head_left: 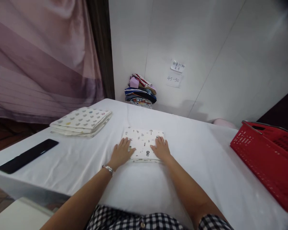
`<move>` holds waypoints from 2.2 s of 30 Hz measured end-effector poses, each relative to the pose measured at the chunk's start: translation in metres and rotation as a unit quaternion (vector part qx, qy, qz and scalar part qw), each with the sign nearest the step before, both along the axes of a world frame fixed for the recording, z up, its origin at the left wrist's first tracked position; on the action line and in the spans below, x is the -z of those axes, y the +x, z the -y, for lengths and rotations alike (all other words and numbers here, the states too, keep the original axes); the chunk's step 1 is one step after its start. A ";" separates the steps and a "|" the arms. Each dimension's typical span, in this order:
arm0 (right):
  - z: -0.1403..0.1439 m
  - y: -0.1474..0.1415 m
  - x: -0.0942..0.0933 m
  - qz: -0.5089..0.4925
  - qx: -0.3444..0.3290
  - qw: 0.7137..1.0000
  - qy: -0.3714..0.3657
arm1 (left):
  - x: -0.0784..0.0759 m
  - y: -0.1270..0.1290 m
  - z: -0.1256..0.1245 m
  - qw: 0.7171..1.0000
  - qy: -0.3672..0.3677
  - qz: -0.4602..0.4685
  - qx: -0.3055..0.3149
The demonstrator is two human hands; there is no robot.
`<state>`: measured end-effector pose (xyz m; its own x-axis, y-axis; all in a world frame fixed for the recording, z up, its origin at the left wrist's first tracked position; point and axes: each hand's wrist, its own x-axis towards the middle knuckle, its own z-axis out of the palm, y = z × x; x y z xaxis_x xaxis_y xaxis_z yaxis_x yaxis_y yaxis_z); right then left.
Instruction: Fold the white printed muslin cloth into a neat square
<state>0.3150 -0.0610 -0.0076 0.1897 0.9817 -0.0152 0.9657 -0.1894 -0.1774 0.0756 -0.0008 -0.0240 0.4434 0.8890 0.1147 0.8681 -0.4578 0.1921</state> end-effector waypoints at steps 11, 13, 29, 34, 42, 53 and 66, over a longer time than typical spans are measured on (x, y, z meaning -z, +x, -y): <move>-0.045 0.010 -0.019 0.010 0.013 1.000 0.023 | -0.042 0.033 -0.036 1.000 0.011 -0.016 -0.002; -0.058 0.018 -0.016 -0.006 0.026 1.000 0.005 | -0.035 0.041 -0.049 1.000 0.024 -0.008 0.000; -0.066 0.033 0.008 -0.056 0.033 0.998 -0.008 | -0.009 0.043 -0.061 0.999 0.032 0.004 -0.016; -0.066 0.032 0.011 -0.035 0.029 0.999 0.009 | -0.025 0.089 -0.054 0.995 0.069 0.011 0.073; -0.067 0.036 0.010 -0.046 0.027 0.999 -0.005 | -0.009 0.125 -0.058 0.989 0.008 0.028 0.143; -0.026 0.027 0.001 -0.043 0.033 0.998 -0.033 | -0.007 0.121 -0.057 0.989 -0.004 0.026 0.146; -0.004 0.026 0.017 -0.071 0.024 0.997 0.029 | -0.018 0.110 -0.034 0.989 -0.031 -0.005 0.144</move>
<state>0.3414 -0.0567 -0.0244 0.2364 0.9716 0.0104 0.9200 -0.2204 -0.3242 0.1858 0.0328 -0.0061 0.6803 0.7306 0.0588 0.7050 -0.6741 0.2202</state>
